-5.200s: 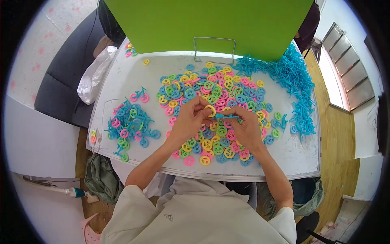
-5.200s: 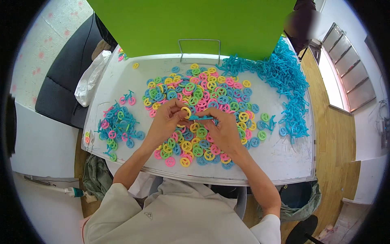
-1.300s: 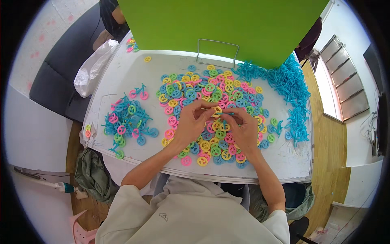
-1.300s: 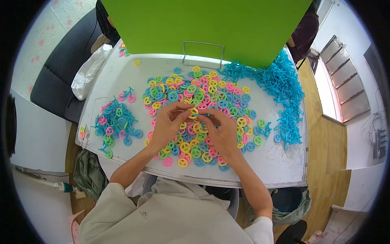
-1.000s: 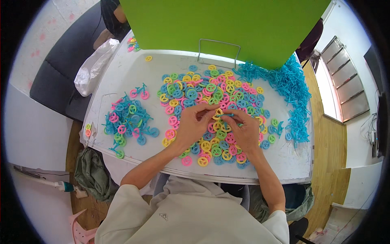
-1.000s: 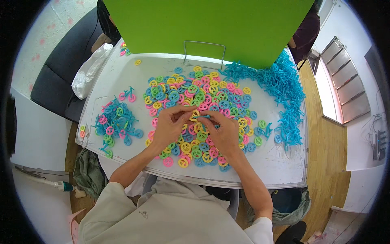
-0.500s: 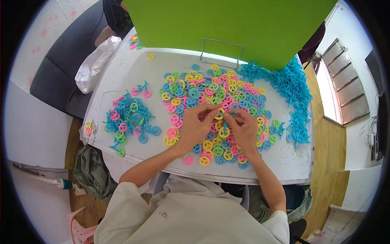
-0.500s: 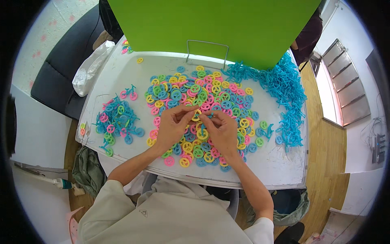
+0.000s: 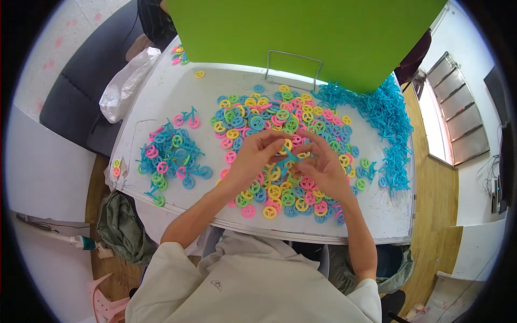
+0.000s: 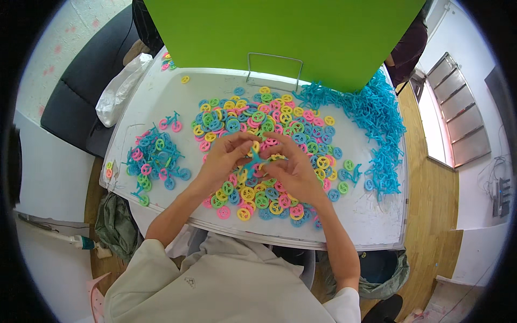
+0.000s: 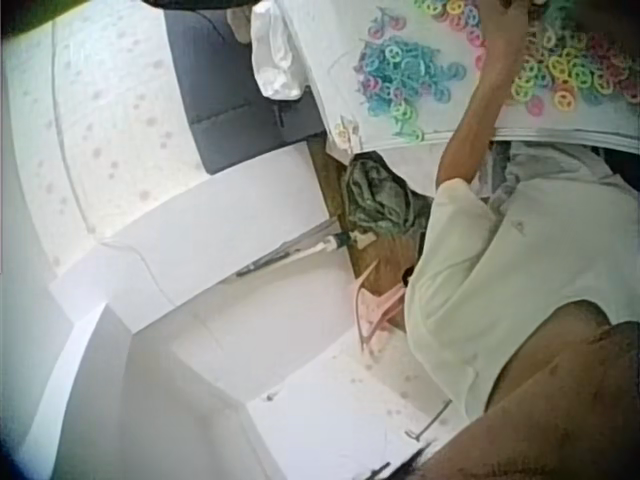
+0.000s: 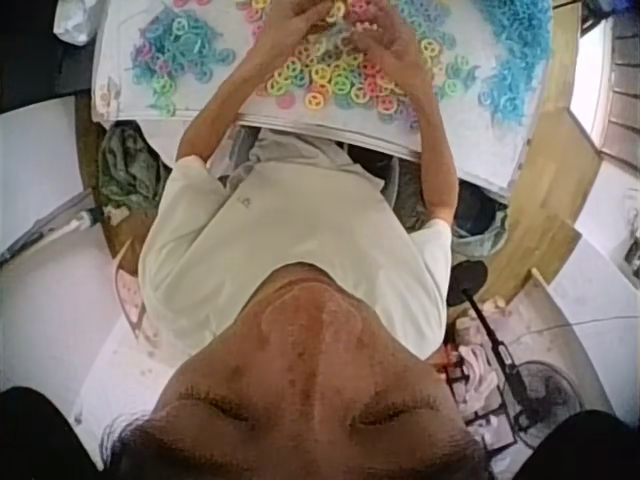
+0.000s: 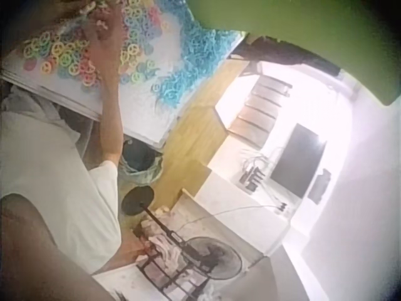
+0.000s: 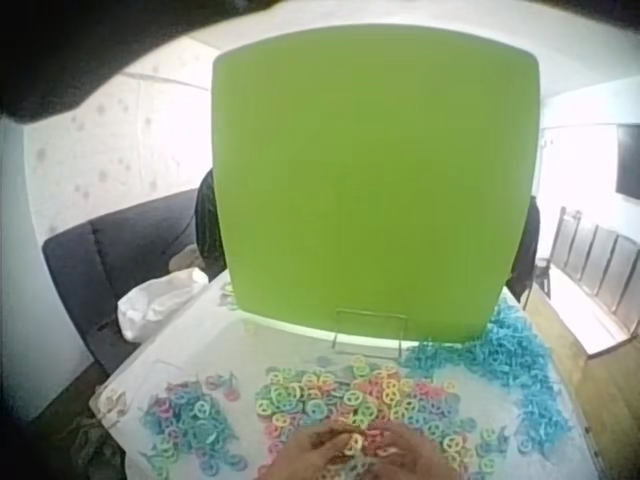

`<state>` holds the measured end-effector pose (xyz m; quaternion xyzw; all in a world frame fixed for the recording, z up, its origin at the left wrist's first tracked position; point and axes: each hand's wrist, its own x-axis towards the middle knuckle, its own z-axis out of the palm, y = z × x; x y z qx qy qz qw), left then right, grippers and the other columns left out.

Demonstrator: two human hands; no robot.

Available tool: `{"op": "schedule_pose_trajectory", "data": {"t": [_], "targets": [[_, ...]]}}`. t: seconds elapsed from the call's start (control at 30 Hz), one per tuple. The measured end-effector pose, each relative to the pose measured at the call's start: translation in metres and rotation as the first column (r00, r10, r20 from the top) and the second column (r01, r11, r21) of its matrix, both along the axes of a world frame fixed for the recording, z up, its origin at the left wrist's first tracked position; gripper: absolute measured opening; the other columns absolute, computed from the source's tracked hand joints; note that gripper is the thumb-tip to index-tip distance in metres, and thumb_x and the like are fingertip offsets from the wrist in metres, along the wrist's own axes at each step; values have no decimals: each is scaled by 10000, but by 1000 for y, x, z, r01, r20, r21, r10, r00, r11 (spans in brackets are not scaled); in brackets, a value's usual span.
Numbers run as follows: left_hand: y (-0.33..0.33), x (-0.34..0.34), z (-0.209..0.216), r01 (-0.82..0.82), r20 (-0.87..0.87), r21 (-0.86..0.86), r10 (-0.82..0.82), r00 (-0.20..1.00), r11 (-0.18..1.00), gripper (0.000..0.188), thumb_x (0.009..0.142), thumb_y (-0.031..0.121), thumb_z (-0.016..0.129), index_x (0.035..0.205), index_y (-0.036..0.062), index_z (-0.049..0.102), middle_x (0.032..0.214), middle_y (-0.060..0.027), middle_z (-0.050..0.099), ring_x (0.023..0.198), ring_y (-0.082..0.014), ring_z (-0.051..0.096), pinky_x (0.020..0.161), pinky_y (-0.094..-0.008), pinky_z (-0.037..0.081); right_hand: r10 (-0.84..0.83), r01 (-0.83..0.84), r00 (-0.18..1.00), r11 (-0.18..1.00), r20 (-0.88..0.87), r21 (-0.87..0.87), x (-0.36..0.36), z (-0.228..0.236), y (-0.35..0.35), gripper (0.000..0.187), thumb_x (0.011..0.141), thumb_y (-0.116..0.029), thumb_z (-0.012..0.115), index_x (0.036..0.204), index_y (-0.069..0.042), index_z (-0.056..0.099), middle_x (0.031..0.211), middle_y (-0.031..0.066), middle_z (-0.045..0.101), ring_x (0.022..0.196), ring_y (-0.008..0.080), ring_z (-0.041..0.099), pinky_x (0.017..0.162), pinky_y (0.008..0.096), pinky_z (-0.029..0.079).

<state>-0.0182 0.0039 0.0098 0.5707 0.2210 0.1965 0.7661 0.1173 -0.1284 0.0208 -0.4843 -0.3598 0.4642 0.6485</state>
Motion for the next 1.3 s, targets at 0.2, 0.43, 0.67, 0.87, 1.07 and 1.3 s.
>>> {"op": "schedule_pose_trajectory", "data": {"t": [0.2,0.43,0.67,0.87,1.07,1.3], "targets": [[0,2,2,83,-71,164,-72,995,983,283,948,185,549,1189,37,574,1046,-23,635,863,-71,585,710,-232,482,-202,117,826,975,526,190,6,-28,3,217,794,-14,682,1008,-33,651,1060,89,547,815,147,578,710,262,475],[-18,-11,31,156,-188,295,-103,977,943,294,902,133,598,1179,36,587,919,-47,680,855,-130,645,737,-263,485,-245,191,814,969,526,156,2,-18,-5,201,791,-6,683,987,-31,651,883,45,615,847,151,599,780,262,488],[48,-101,13,-259,122,961,702,702,93,226,870,91,610,1093,67,635,996,-94,665,850,-241,627,766,-358,463,-447,524,219,803,867,282,56,-3,-22,246,793,-138,713,1015,-46,659,942,106,658,857,219,628,788,332,490],[80,-155,2,62,23,997,901,433,-55,236,871,92,594,1100,51,636,1087,-122,576,1040,-321,497,875,-387,417,-128,795,265,590,956,-141,117,-5,-91,318,728,-195,776,986,-53,654,925,119,655,830,237,631,720,352,495],[70,-132,14,8,164,983,898,407,-183,271,843,92,624,1111,57,638,1122,-146,547,1069,-322,479,908,-406,399,114,744,461,491,880,-453,138,-19,-100,363,681,-163,797,1000,-76,648,871,106,642,743,207,624,625,334,496],[11,-77,6,-22,-181,902,423,888,430,295,744,88,719,1031,77,654,994,-90,583,928,-269,533,750,-375,456,12,730,527,505,850,-460,145,-15,-92,304,705,-123,779,935,-11,615,826,77,612,674,136,599,609,298,492]]}}
